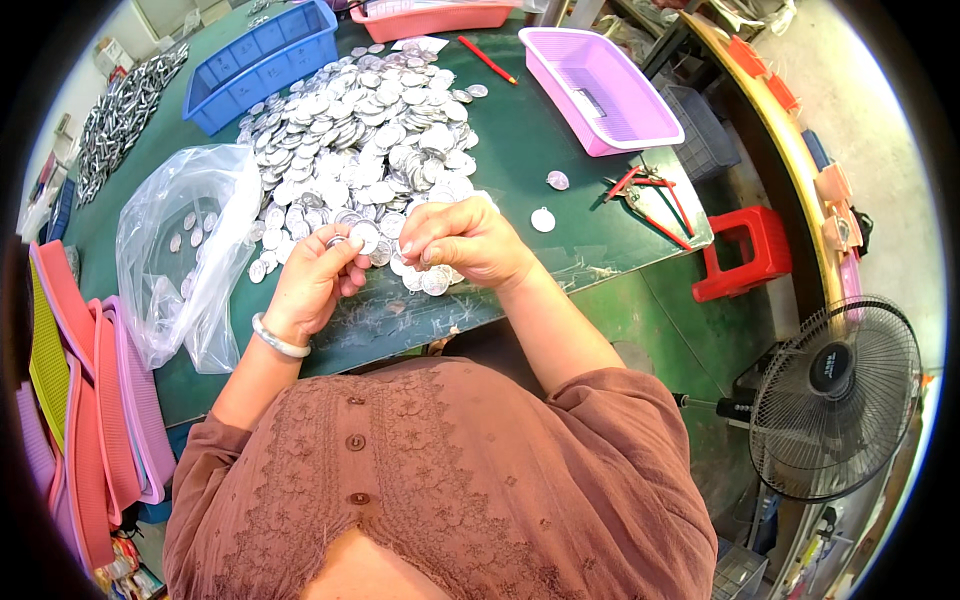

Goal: The person sorts a large pile of small, round, silver-colored discs on a green table. They pick up individual discs, inspect them, and place them into a clear plastic bag. The person briefly stands up and walks around the room before returning to the table to continue sorting.

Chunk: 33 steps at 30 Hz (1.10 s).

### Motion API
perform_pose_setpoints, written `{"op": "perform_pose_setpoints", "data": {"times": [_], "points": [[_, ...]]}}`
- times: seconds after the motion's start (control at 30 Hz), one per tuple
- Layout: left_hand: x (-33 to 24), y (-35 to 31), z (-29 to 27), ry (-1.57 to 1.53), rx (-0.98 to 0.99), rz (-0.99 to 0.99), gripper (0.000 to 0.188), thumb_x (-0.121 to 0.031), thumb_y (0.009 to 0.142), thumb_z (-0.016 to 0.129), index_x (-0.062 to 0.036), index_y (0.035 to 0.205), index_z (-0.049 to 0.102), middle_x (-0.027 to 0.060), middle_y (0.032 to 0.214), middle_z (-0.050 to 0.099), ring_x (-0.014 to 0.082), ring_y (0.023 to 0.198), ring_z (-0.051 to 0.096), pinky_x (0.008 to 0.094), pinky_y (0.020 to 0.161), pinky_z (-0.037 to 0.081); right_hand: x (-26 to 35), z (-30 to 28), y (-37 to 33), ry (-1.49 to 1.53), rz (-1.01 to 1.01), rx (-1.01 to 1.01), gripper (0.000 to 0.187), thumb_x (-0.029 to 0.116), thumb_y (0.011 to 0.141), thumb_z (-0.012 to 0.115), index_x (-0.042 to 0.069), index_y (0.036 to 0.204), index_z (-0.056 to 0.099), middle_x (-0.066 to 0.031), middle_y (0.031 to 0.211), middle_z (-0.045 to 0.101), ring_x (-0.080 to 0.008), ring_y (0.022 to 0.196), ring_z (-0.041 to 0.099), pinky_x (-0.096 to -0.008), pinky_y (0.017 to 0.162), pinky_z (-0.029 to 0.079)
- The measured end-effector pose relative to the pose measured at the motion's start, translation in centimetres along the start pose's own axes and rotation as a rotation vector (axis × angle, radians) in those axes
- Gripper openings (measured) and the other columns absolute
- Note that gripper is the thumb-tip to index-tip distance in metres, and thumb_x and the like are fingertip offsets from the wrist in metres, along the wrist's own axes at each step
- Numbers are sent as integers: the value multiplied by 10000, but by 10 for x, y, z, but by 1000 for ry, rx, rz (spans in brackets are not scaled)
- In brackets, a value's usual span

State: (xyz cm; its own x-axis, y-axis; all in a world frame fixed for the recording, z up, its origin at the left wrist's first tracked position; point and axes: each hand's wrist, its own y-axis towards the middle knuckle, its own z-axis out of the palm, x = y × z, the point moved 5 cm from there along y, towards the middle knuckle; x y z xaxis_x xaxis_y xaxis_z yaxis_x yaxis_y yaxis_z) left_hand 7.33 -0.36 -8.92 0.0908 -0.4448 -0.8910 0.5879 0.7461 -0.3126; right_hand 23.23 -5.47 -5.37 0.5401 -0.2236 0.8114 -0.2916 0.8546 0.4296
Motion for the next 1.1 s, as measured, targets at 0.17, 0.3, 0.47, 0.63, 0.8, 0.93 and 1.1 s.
{"op": "perform_pose_setpoints", "data": {"times": [0.17,0.3,0.47,0.63,0.8,0.93,1.1], "points": [[-1,-1,-1,1,2,-1,107,-135,833,539,-55,902,524,13,670,573,67,515,510,166,440,377,2,6,1,-128,67,-74,187,143,796,588,-28,869,605,-101,810,563,-142,687,518,-254,622,432],[-1,-1,-2,-15,8,5,139,-145,821,559,-42,908,525,31,677,578,77,521,519,172,439,385,2,8,2,-154,109,-66,174,149,851,503,-14,813,550,-56,769,535,-118,678,486,-248,625,417],[0,0,-3,-24,11,0,137,-143,820,560,-43,908,526,30,674,578,77,523,520,172,438,385,0,5,0,-90,92,-84,185,158,848,509,-18,815,553,-62,769,536,-117,675,481,-245,620,411],[1,-1,-3,-23,10,-2,105,-134,830,543,-57,899,530,12,670,578,67,518,515,167,444,381,4,6,0,-179,63,-75,141,112,818,547,-26,806,575,-80,789,556,-131,710,508,-248,624,415],[0,-1,-2,-20,9,0,104,-138,832,541,-59,899,530,6,663,572,65,509,509,166,442,381,11,4,1,-423,-57,-99,58,2,736,611,-24,787,601,-93,810,571,-149,759,535,-248,645,429],[0,0,-2,-15,0,-17,105,-142,832,541,-61,898,530,2,659,568,63,508,507,165,443,380,13,2,-1,-413,-80,-147,78,-37,702,622,-13,774,602,-88,809,567,-150,757,533,-248,650,427],[1,1,-3,-15,3,-19,103,-144,830,545,-62,892,532,1,660,568,62,509,506,164,445,380,16,4,-1,-468,-128,-120,95,-45,678,635,3,757,610,-113,827,554,-141,729,521,-233,634,411]]}}
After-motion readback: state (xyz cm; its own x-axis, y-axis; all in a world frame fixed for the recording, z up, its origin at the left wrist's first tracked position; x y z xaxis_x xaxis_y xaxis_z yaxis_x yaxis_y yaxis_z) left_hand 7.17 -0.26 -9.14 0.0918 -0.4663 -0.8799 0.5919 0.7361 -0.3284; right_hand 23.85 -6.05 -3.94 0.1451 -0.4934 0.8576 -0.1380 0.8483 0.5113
